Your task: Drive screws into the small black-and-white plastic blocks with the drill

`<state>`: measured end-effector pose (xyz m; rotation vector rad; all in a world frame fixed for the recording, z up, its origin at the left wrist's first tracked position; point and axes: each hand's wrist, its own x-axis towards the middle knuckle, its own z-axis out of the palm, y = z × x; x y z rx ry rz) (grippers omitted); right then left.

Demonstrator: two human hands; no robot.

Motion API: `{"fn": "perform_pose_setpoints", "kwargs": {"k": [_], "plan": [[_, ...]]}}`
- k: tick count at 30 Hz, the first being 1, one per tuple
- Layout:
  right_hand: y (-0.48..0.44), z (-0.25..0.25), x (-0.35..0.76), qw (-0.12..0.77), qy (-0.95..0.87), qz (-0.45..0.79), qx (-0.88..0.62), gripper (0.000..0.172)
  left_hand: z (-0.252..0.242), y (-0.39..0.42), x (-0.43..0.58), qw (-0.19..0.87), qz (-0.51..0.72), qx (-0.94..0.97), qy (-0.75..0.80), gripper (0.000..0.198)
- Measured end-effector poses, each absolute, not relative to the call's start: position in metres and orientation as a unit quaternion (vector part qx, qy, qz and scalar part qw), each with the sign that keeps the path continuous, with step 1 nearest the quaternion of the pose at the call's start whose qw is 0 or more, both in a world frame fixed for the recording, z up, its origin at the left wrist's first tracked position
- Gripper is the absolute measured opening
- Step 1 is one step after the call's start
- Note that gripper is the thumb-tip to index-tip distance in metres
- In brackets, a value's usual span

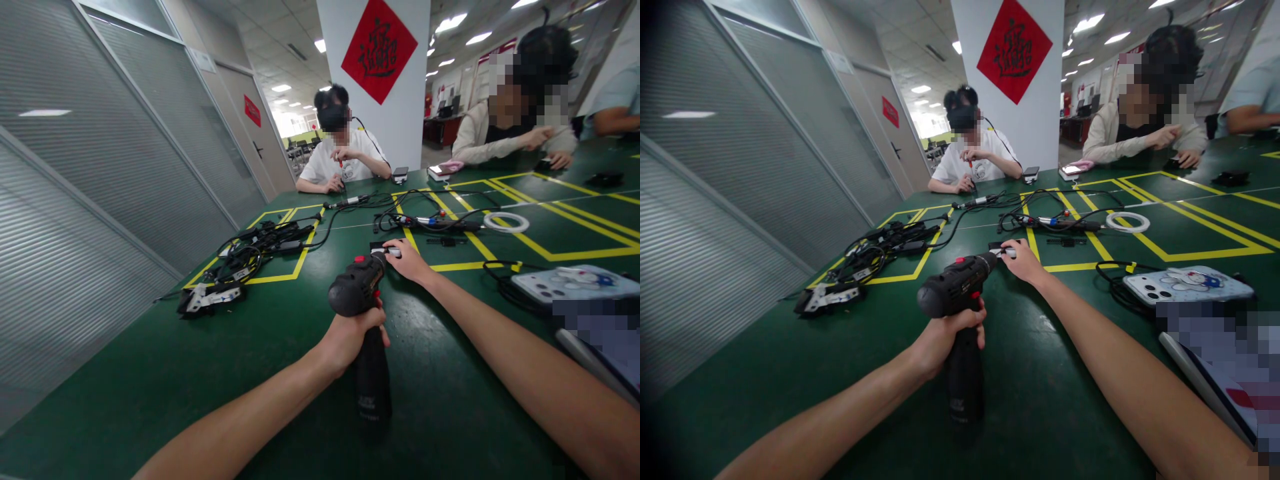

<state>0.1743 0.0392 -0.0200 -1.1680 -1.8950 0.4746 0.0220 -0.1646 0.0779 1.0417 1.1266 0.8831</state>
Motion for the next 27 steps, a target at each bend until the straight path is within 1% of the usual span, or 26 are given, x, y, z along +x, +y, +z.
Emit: {"fn": "perform_pose_setpoints", "kwargs": {"k": [6,27], "plan": [[0.0382,-0.0187,0.1745,0.421,-0.757,0.183,-0.465,0.028,0.0791,-0.1652,0.0216,0.631,0.384,0.466,0.487,0.015],[0.0378,-0.0199,0.1741,0.420,-0.756,0.180,-0.469,0.029,0.0804,-0.1642,0.0234,0.633,0.396,0.450,0.490,0.018]]}}
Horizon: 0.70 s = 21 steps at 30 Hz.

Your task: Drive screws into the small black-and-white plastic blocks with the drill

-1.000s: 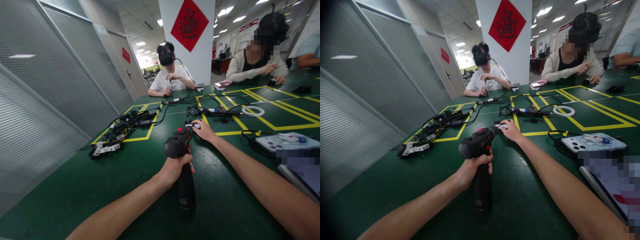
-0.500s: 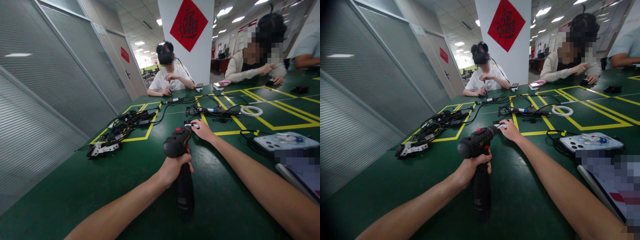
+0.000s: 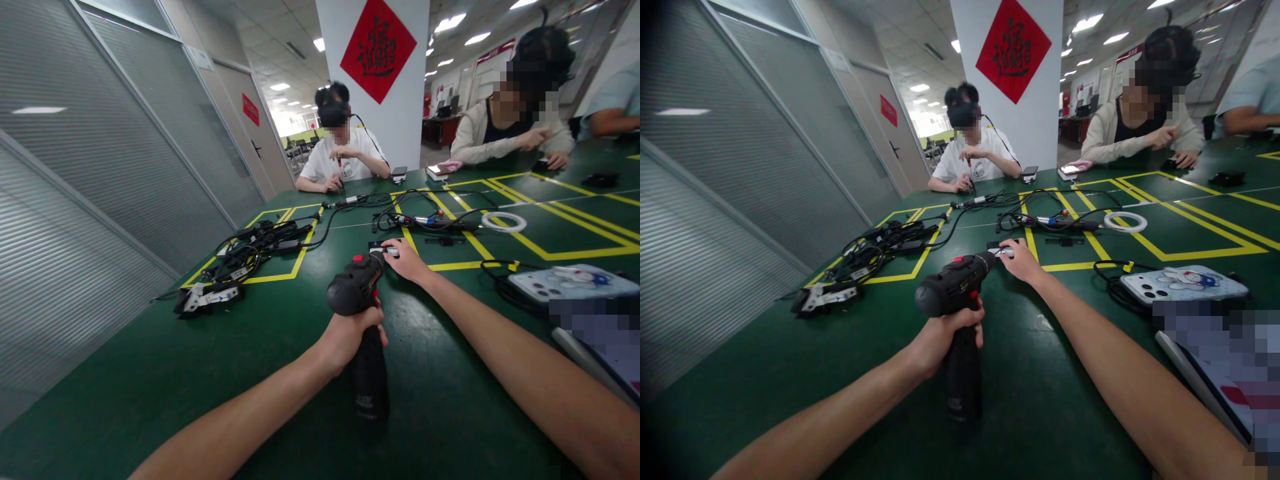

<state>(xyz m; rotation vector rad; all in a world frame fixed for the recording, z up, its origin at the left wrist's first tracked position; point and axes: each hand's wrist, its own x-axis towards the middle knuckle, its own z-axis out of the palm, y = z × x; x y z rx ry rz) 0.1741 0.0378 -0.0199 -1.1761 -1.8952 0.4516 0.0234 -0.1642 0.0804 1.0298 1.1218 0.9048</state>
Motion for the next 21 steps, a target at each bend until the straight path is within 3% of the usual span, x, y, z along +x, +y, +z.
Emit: {"fn": "perform_pose_setpoints", "kwargs": {"k": [21], "plan": [[0.0369,-0.0179,0.1746,0.419,-0.758,0.181,-0.466,0.028,0.0772,-0.1635,0.0204,0.637,0.384,0.460,0.485,0.018]]}}
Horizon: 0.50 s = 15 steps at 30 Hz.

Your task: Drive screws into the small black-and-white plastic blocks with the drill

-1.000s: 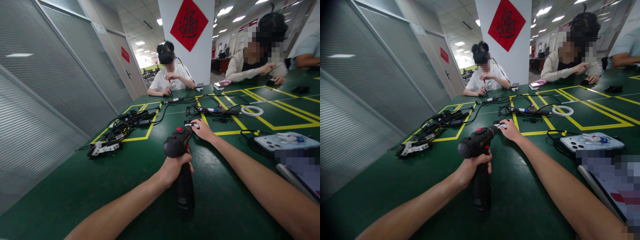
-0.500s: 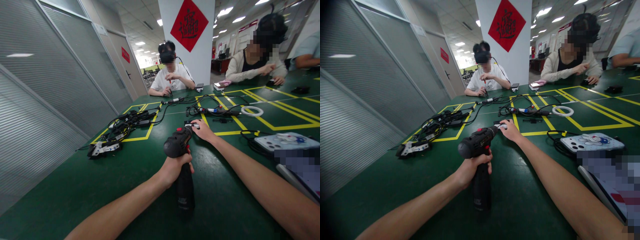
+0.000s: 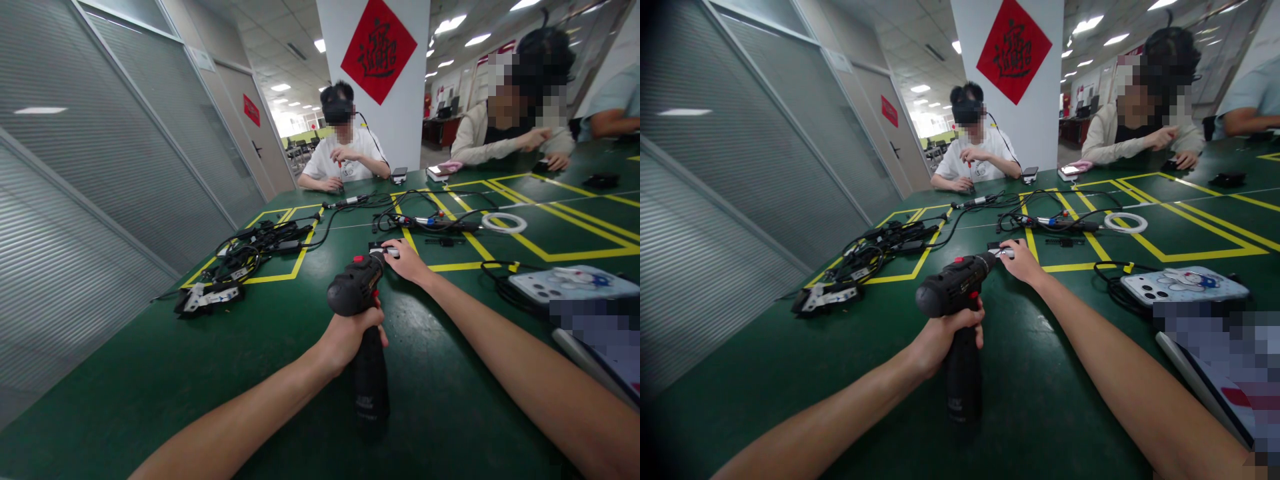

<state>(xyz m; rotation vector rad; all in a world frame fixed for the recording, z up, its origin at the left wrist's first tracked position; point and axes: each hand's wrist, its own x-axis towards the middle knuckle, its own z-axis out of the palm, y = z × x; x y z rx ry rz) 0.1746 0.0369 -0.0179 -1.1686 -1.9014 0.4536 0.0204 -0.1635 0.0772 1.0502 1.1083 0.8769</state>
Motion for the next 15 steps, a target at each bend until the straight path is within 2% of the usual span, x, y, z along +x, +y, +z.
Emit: {"fn": "perform_pose_setpoints", "kwargs": {"k": [15], "plan": [[0.0382,-0.0194,0.1751,0.419,-0.758,0.182,-0.466,0.029,0.0776,-0.1640,0.0209,0.634,0.386,0.459,0.489,0.018]]}}
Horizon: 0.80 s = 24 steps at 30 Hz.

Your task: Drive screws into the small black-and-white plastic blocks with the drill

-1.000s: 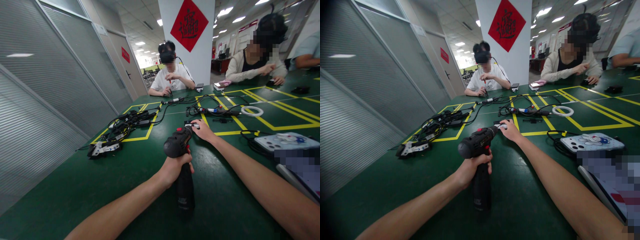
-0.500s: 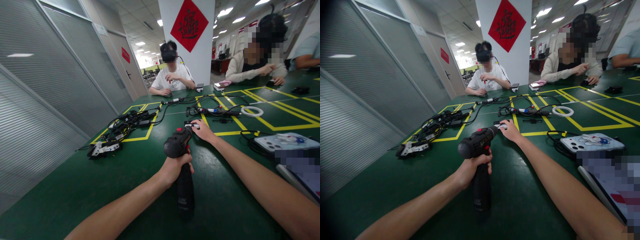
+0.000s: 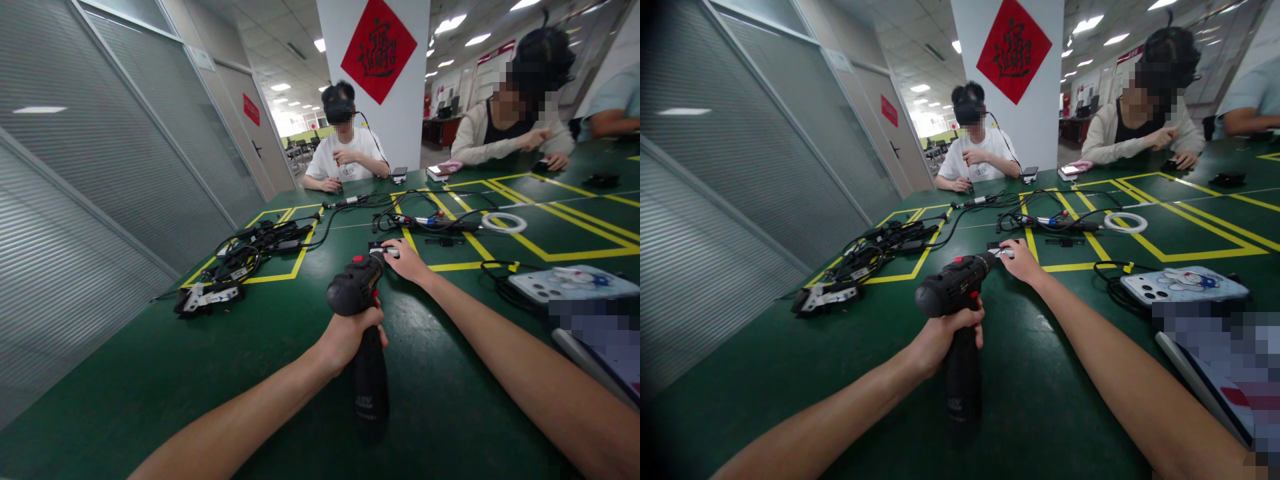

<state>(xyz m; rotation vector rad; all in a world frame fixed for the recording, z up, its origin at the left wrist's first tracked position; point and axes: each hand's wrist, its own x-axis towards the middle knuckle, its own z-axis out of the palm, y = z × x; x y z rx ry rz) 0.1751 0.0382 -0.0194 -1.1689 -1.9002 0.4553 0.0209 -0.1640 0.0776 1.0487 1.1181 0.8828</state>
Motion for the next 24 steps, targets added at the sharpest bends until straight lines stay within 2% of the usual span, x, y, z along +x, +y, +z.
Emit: {"fn": "perform_pose_setpoints", "kwargs": {"k": [24], "plan": [[0.0390,-0.0198,0.1743,0.420,-0.757,0.182,-0.467,0.029,0.0781,-0.1637,0.0221,0.634,0.391,0.458,0.486,0.019]]}}
